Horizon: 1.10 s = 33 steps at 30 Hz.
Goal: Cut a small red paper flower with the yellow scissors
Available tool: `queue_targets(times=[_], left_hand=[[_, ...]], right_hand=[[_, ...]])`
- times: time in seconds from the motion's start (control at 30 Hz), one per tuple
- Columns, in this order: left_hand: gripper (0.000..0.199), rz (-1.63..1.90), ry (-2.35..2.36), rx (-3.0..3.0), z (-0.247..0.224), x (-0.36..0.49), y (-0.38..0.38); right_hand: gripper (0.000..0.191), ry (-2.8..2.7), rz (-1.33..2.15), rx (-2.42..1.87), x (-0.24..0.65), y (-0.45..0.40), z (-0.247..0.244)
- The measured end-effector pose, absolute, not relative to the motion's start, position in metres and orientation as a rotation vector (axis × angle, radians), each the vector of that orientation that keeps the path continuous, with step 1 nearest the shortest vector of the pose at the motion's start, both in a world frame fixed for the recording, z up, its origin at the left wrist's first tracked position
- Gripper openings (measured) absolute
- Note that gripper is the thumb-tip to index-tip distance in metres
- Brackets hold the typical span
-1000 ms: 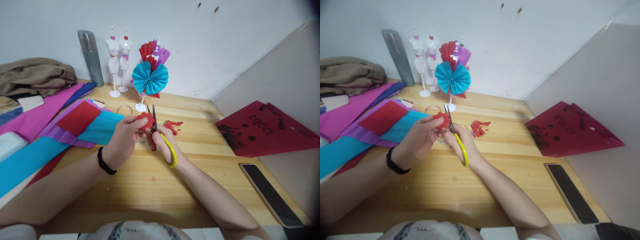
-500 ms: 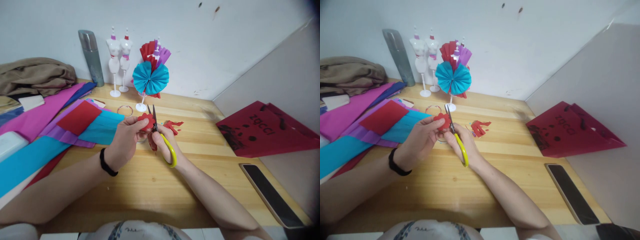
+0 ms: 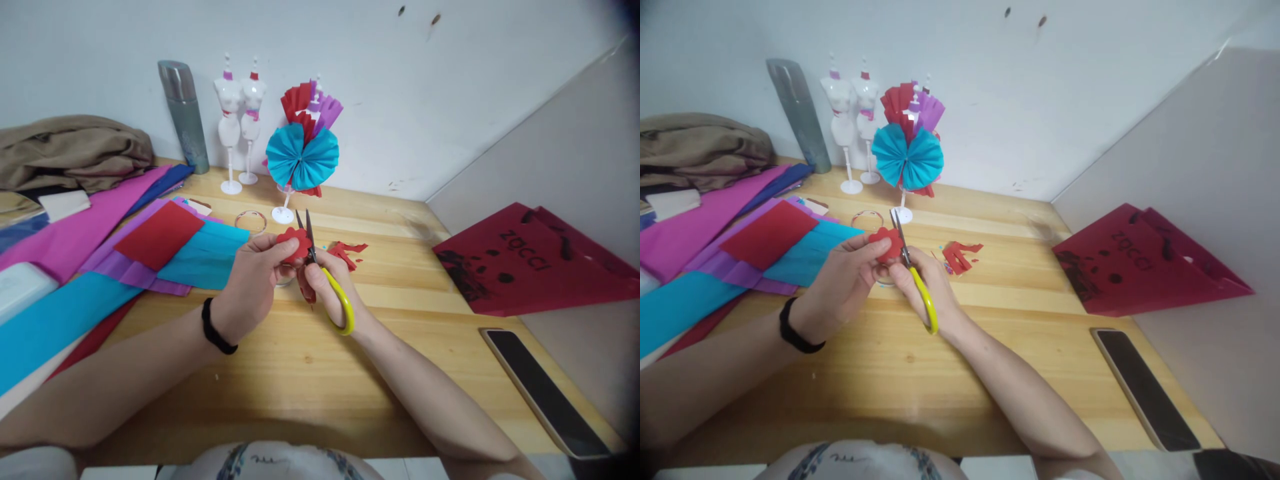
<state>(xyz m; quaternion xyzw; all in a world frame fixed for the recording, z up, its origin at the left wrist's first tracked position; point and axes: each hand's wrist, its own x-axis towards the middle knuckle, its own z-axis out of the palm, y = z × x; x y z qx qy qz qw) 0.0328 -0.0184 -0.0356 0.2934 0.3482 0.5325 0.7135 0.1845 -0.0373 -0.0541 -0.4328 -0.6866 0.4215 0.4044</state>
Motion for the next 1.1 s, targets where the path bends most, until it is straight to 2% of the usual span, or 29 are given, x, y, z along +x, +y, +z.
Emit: queue_targets(times=[1.1], left_hand=[[0.019,1.230,0.737,0.629,-0.0387,0.0351,-0.0201]], right_hand=[[0.056,-1.709,0.983,-0.989,0.1841,-0.0368,-0.0581]])
